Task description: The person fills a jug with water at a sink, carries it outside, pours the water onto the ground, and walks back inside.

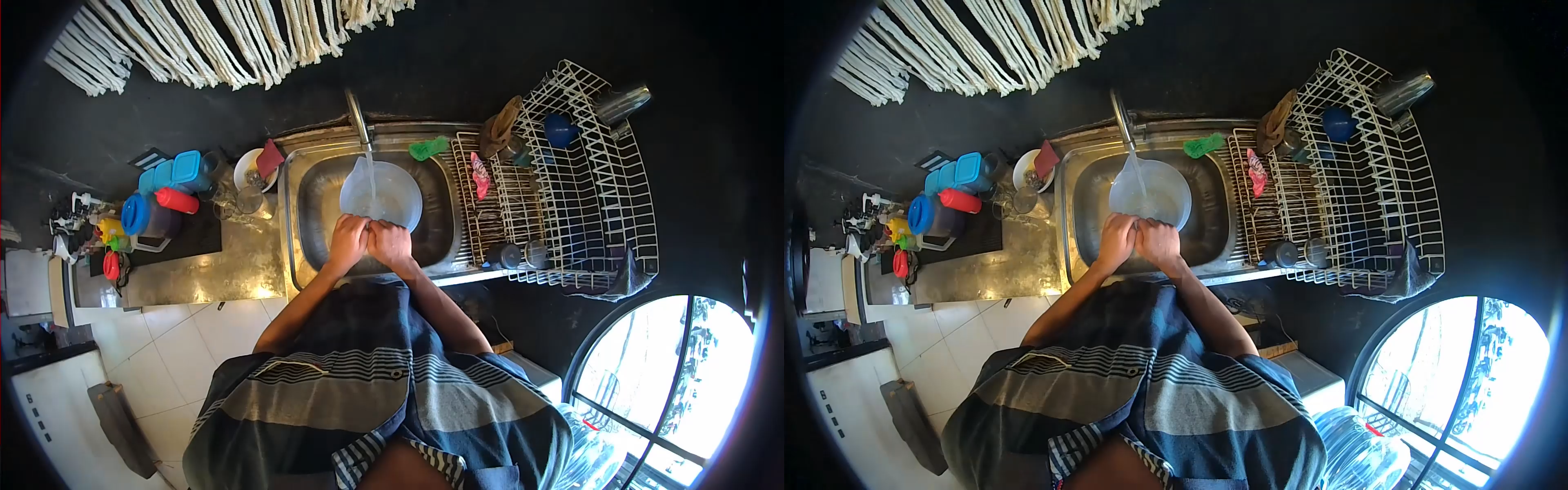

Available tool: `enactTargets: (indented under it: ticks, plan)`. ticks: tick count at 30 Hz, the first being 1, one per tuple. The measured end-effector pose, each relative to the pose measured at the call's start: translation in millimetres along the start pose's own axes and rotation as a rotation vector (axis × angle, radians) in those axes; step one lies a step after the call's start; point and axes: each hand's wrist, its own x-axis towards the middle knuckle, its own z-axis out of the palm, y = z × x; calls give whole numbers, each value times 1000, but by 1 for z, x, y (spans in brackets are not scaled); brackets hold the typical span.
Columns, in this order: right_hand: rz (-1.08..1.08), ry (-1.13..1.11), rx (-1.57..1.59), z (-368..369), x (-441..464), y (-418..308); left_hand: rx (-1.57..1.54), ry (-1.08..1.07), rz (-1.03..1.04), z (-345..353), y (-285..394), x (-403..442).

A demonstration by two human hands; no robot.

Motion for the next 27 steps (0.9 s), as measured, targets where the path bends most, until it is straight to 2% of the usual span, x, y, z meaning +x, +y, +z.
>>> enactTargets:
  ticks: [27]
  plan:
    - [-7, -24, -7, -2, 0, 0, 22, -23, -4, -1, 1, 1]
